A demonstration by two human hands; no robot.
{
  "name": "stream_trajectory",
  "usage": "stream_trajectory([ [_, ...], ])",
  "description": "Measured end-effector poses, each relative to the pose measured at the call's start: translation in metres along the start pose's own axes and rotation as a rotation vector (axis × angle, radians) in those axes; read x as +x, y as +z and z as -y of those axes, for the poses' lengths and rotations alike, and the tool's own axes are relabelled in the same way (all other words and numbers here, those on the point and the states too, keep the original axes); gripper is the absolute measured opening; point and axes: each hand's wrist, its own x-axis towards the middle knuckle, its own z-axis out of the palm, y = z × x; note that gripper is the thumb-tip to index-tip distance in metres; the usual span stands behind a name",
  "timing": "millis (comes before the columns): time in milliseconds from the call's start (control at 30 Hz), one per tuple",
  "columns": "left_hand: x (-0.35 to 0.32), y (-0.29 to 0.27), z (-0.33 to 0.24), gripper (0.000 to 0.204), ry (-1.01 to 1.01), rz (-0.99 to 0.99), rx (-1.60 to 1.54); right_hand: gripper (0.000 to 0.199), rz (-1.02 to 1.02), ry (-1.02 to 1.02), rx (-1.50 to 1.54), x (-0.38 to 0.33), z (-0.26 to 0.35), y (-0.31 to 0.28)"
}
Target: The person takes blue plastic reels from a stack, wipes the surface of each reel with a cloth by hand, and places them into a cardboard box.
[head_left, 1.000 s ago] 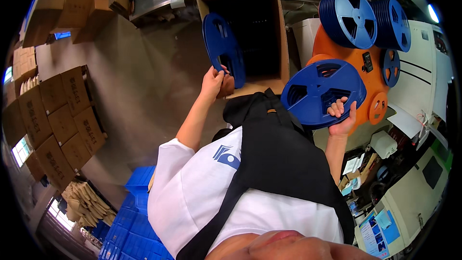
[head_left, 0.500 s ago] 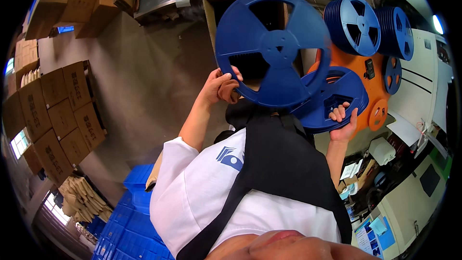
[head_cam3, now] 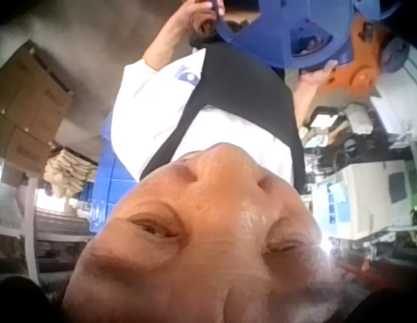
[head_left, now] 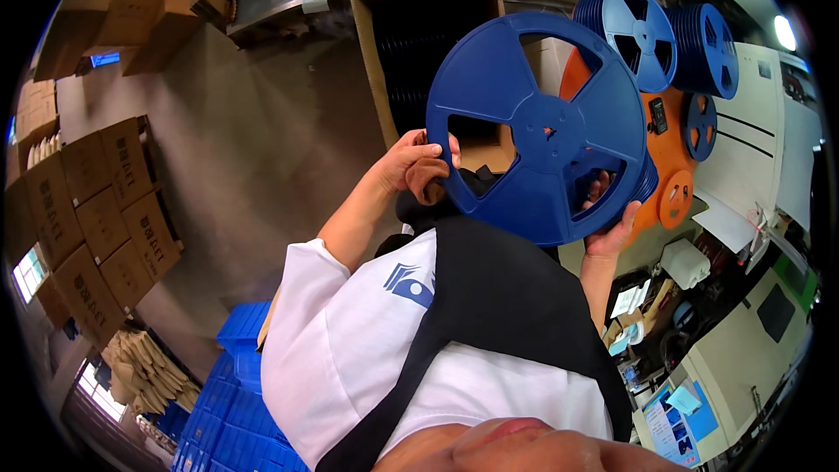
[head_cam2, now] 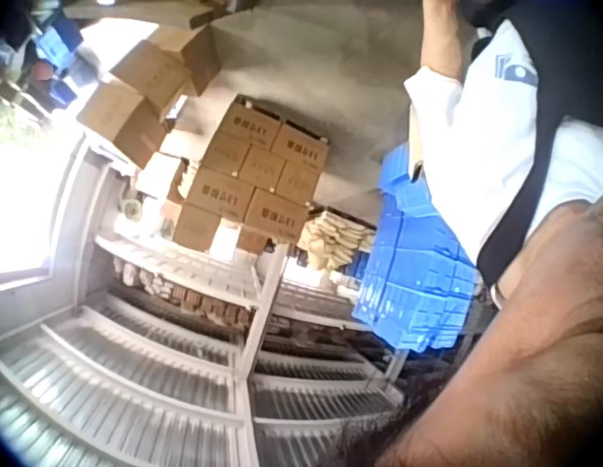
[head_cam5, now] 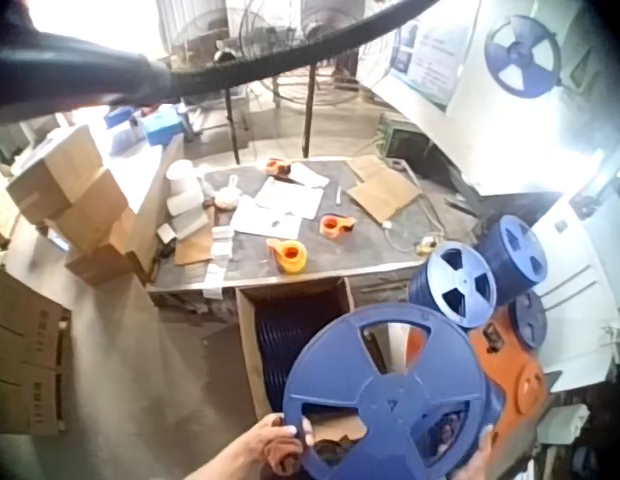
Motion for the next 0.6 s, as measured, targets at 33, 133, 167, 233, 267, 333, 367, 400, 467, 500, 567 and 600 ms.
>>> stream_trajectory([
  [33, 0.001, -0.001, 0.001, 0.025, -0.009, 0.011, 0.016, 0.058, 0.104, 0.02, 0.04, -0.002, 0.0, 0.003],
  [133, 0.005, -0.002, -0.003, 0.03, -0.063, 0.041, 0.061, 0.06, 0.231, -0.001, 0.061, -0.009, -0.003, 0.012],
  [167, 0.005, -0.002, -0.006, 0.03, -0.092, 0.03, 0.086, 0.06, 0.259, -0.003, 0.076, -0.009, -0.001, 0.005],
  [233, 0.006, -0.002, -0.013, 0.03, -0.153, 0.013, 0.145, 0.059, 0.316, -0.014, 0.114, -0.01, 0.003, -0.021],
  [267, 0.006, -0.002, -0.016, 0.033, -0.167, 0.047, 0.155, 0.061, 0.33, 0.002, 0.081, -0.01, 0.006, -0.026],
  [333, 0.007, 0.0, -0.024, 0.037, -0.201, 0.008, 0.206, 0.065, 0.357, 0.033, 0.012, -0.01, 0.014, -0.034],
  [367, 0.009, 0.002, -0.028, 0.039, -0.213, -0.007, 0.225, 0.065, 0.368, 0.032, 0.008, -0.012, 0.016, -0.03],
  [400, 0.011, -0.002, -0.034, 0.043, -0.208, -0.032, 0.215, 0.065, 0.386, 0.036, 0.003, -0.013, 0.016, -0.023],
  [467, 0.026, -0.022, -0.046, 0.047, 0.041, -0.386, 0.442, 0.066, 0.415, 0.048, -0.027, -0.015, 0.016, -0.016],
  [500, 0.036, -0.027, -0.058, 0.054, 0.257, -0.291, 0.26, 0.065, 0.402, 0.056, -0.004, -0.014, 0.016, -0.015],
  [567, 0.046, -0.019, -0.077, 0.05, 0.405, -0.335, -0.269, 0.062, 0.37, 0.068, 0.03, -0.016, 0.016, -0.009],
  [600, 0.055, -0.019, -0.082, 0.049, 0.425, -0.301, -0.223, 0.062, 0.369, 0.076, 0.036, -0.016, 0.015, -0.008],
])
